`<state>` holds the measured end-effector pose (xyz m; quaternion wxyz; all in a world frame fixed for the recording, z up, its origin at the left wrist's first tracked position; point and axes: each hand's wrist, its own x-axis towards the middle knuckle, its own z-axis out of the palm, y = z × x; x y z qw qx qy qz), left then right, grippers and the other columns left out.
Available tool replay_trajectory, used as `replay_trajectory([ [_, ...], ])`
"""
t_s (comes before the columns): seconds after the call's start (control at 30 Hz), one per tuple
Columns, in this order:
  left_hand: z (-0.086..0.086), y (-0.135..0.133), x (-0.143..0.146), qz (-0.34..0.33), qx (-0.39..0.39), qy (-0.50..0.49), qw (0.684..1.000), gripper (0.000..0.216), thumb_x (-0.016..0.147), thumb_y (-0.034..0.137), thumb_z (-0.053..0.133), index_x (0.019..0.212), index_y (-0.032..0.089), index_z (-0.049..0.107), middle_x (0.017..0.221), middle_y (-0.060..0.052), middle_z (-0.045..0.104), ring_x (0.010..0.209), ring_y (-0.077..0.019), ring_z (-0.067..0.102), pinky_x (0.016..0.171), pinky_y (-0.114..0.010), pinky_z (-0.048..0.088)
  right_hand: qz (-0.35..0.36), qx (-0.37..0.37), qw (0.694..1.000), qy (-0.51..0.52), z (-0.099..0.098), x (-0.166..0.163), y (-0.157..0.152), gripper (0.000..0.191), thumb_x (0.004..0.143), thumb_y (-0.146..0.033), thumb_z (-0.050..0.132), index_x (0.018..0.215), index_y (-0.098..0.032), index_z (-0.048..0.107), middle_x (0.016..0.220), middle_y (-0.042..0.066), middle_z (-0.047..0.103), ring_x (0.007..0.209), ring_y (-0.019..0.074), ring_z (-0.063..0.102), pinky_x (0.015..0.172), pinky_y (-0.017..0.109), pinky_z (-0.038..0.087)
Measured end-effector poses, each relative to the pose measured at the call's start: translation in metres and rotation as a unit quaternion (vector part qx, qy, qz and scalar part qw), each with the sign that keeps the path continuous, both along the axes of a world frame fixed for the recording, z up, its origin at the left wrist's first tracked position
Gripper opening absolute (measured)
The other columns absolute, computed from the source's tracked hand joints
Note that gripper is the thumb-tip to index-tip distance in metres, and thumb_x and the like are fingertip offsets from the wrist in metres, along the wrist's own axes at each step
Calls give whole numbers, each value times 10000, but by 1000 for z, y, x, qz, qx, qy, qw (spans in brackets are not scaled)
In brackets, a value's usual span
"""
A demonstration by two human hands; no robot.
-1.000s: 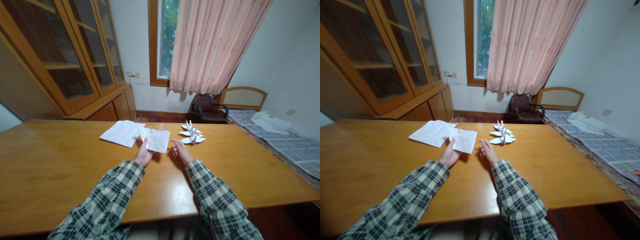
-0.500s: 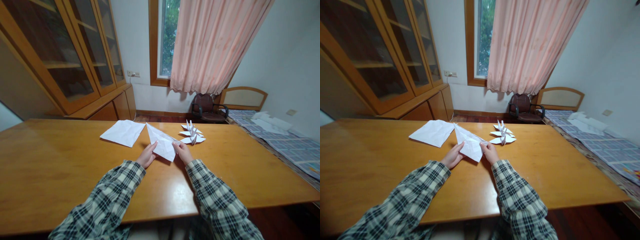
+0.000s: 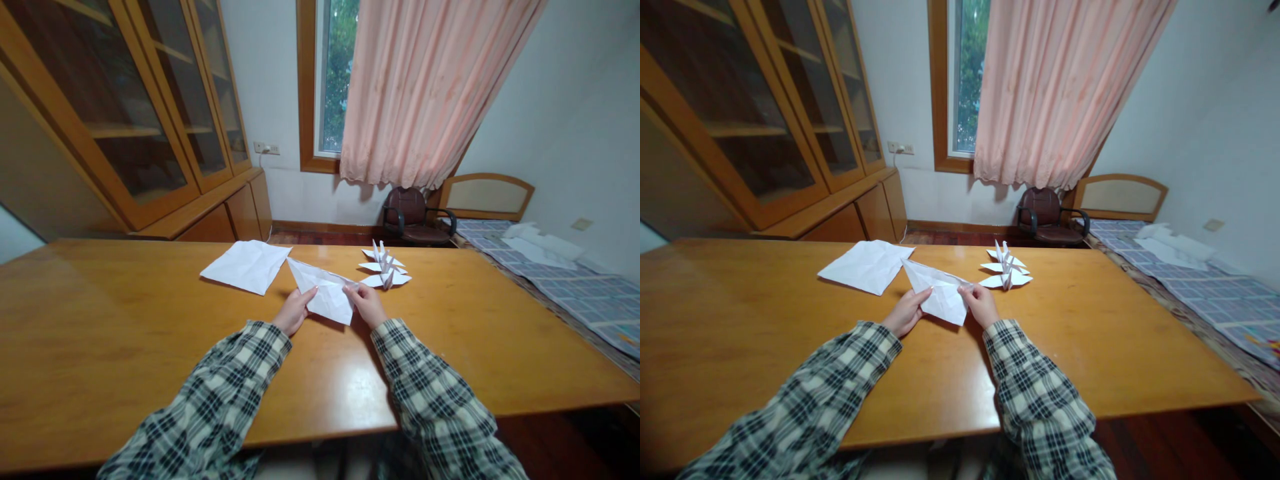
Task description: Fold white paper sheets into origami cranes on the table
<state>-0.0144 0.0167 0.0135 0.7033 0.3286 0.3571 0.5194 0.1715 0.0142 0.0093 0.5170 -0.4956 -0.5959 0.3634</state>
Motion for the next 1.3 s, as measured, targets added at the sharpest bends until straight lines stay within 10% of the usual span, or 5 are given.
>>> replay_trajectory([
  [0.27, 0, 6, -6, 44, -17, 16, 999, 228, 764, 165, 627, 976, 82, 624, 923, -143, 706, 857, -247, 672, 743, -361, 565, 13, 45, 999, 23, 8, 1, -5, 458, 845, -270, 423, 1304, -275, 416, 1024, 58, 587, 718, 144, 549, 598, 278, 469],
  [0.43, -3, 7, -7, 41, -15, 15, 999, 258, 757, 177, 636, 997, 85, 617, 933, -145, 704, 840, -240, 676, 744, -361, 564, 31, 146, 984, -94, 11, 5, -6, 518, 730, -97, 443, 1198, -285, 561, 1290, 76, 424, 1096, 214, 475, 709, 295, 491],
  [1.3, -5, 6, -14, -104, 31, 56, 992, 423, 620, 128, 720, 1034, 121, 637, 1075, -129, 665, 888, -240, 651, 757, -334, 525, 101, 184, 957, -200, 6, 10, -3, 234, 768, -136, 584, 914, -259, 720, 1356, 63, 415, 1254, 228, 389, 1032, 405, 337],
])
